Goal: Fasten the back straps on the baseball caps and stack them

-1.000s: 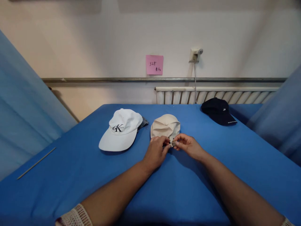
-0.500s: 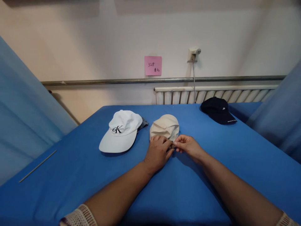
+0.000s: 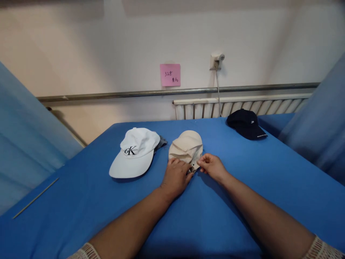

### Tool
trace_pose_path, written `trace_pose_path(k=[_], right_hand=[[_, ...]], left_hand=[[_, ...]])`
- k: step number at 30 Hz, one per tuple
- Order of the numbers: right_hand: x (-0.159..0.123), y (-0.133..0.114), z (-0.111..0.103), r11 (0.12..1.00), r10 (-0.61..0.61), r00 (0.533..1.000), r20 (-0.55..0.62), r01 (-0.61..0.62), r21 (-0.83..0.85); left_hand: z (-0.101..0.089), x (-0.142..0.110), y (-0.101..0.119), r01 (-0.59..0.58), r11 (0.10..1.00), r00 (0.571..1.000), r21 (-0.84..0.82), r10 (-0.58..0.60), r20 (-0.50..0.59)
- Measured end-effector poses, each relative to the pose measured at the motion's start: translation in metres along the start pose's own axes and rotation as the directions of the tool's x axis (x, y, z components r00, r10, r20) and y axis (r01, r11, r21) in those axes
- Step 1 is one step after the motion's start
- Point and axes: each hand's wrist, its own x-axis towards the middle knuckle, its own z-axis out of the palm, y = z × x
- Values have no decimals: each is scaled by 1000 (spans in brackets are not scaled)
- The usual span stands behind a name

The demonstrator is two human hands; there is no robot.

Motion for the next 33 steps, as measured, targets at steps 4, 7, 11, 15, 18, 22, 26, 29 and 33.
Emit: trace_pose_path(k=[4, 7, 11, 15, 18, 22, 26, 29, 33], right_hand=[[1, 2, 3, 1000, 17, 999, -33, -18, -26], [0, 0, 4, 998, 46, 995, -87, -49, -29], [-5, -9, -1, 980, 184, 981, -61, -188, -68], [-14, -16, -10, 901, 401, 885, 237, -427, 71], [-18, -17, -11, 809, 404, 810, 426, -533, 246], [-23, -12, 0, 790, 257, 871, 419, -439, 427], [-26, -8, 17, 896, 107, 972, 209, -186, 403], [-23, -6, 25, 940, 63, 994, 84, -88, 330], [-19, -4, 27, 960, 49, 998, 48, -60, 273]], left_hand=[[1, 0, 0, 16, 1000, 1000, 9, -17, 15], [3, 0, -1, 43, 999, 999, 3, -43, 33], [4, 0, -3, 86, 996, 996, -34, -85, 17], [1, -1, -4, 141, 987, 988, -82, -145, -45], [-2, -1, -4, 161, 981, 981, -109, -172, -93], [-2, -2, -3, 149, 984, 983, -101, -159, -93], [0, -1, 0, 113, 992, 989, -46, -117, -93], [1, -1, 1, 101, 995, 990, -20, -103, -97], [0, -1, 2, 117, 993, 989, -14, -118, -92]])
